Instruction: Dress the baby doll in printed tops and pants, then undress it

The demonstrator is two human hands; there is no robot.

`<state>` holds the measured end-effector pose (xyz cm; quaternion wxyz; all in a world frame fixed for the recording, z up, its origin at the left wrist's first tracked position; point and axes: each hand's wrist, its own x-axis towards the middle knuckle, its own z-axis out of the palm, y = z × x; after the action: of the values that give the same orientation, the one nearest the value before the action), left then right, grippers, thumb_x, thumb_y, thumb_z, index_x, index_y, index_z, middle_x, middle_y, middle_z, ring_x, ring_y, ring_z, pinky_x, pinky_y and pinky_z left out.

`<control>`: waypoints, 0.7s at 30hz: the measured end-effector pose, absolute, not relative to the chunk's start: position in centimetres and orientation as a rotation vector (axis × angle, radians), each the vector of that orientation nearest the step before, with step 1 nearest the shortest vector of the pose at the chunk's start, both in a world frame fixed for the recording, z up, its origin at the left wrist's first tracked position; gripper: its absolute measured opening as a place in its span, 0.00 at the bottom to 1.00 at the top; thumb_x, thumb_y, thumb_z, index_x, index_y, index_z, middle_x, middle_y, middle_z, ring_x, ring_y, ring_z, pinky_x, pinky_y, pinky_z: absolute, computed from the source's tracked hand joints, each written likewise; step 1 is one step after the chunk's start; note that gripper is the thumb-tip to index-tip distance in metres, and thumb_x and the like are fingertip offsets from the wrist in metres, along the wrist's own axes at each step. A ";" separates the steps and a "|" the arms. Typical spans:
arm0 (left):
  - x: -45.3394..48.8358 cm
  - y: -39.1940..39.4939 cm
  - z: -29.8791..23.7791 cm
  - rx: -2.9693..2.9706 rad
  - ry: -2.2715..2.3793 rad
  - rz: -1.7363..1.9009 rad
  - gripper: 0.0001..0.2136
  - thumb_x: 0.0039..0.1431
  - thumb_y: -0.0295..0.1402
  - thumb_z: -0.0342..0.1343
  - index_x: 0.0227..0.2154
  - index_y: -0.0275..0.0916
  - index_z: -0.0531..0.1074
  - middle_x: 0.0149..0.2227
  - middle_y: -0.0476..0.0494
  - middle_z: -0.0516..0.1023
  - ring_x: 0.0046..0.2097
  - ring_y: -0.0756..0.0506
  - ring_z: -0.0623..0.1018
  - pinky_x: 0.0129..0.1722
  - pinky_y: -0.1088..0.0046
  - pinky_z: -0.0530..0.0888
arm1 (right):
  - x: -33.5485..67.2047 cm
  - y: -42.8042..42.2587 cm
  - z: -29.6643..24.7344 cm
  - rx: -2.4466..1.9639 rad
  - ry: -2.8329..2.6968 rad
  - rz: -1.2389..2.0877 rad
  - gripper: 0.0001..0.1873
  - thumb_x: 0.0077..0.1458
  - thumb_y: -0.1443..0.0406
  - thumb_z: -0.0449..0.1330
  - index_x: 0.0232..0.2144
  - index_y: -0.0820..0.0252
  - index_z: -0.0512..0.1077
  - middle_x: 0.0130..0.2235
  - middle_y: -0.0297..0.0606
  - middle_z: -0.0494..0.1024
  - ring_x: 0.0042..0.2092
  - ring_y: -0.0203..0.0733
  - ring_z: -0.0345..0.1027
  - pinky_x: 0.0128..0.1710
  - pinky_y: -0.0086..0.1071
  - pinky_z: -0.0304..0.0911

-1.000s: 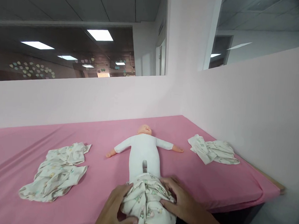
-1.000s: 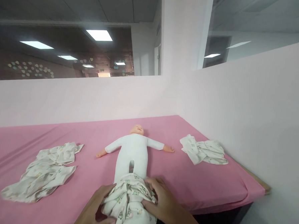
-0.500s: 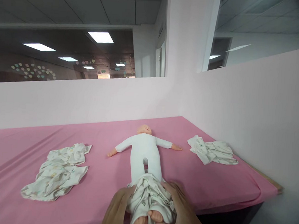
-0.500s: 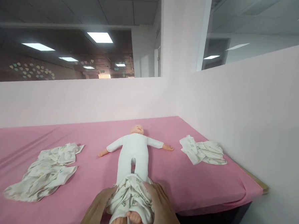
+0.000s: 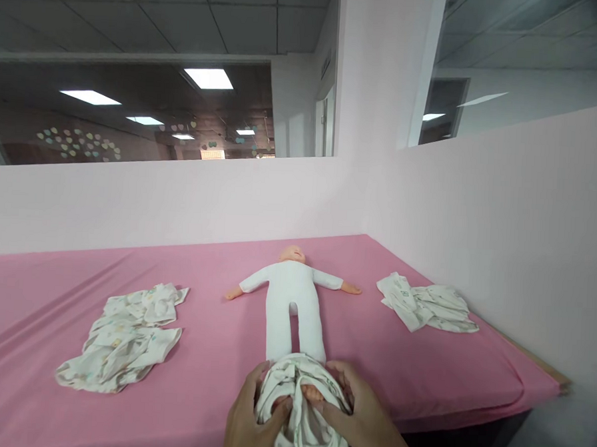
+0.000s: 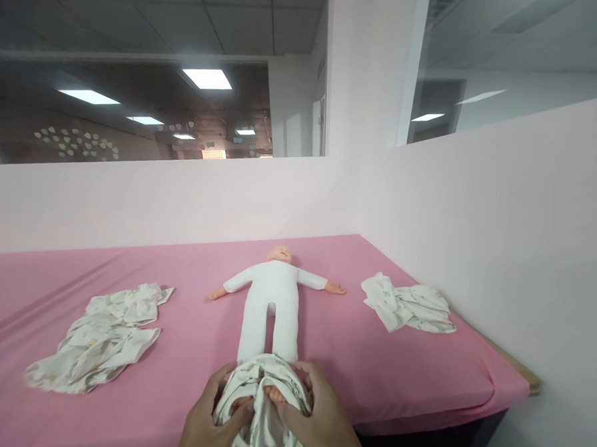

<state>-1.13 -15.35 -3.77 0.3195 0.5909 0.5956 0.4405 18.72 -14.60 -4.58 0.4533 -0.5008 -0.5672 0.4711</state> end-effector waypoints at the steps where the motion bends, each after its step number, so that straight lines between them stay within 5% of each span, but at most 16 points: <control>1: -0.9 -15.6 -3.7 1.541 1.564 1.172 0.26 0.52 0.44 0.57 0.53 0.41 0.67 0.50 0.42 0.77 0.50 0.37 0.75 0.50 0.65 0.72 | 18.7 -14.8 -4.2 -1.219 -1.391 1.202 0.27 0.49 0.52 0.64 0.48 0.56 0.69 0.46 0.42 0.78 0.48 0.51 0.72 0.47 0.40 0.68; 9: 0.2 -17.1 -3.5 1.674 1.838 0.973 0.21 0.61 0.42 0.45 0.55 0.41 0.68 0.50 0.41 0.77 0.52 0.38 0.75 0.51 0.65 0.69 | 18.2 -16.8 -1.4 -1.378 -1.496 1.104 0.17 0.55 0.54 0.57 0.44 0.57 0.71 0.42 0.39 0.79 0.46 0.48 0.72 0.46 0.37 0.65; 13: 0.9 -17.9 -0.9 1.776 1.969 0.677 0.21 0.64 0.39 0.39 0.58 0.50 0.64 0.46 0.42 0.79 0.47 0.37 0.78 0.43 0.64 0.69 | 17.9 -17.2 -0.7 -1.453 -1.593 0.972 0.18 0.56 0.54 0.55 0.44 0.57 0.71 0.41 0.40 0.79 0.44 0.48 0.72 0.46 0.38 0.64; 18: 1.1 -18.7 1.2 1.740 1.932 0.631 0.21 0.61 0.35 0.39 0.55 0.49 0.66 0.36 0.44 0.81 0.38 0.39 0.80 0.36 0.68 0.69 | 18.3 -17.6 0.5 -1.278 -1.434 1.329 0.22 0.54 0.57 0.58 0.50 0.58 0.70 0.46 0.41 0.78 0.47 0.48 0.71 0.47 0.37 0.65; 21: 0.9 -19.0 0.6 1.761 1.735 0.862 0.21 0.58 0.35 0.40 0.53 0.47 0.67 0.40 0.46 0.81 0.40 0.42 0.79 0.39 0.71 0.71 | 18.7 -17.9 0.8 -1.098 -1.305 1.587 0.28 0.49 0.55 0.63 0.51 0.60 0.70 0.45 0.41 0.78 0.47 0.49 0.72 0.46 0.37 0.66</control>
<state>0.86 -18.98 0.65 0.2587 0.6496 0.6402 0.3182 18.67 -17.86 0.80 0.3950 -0.4332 -0.5145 0.6258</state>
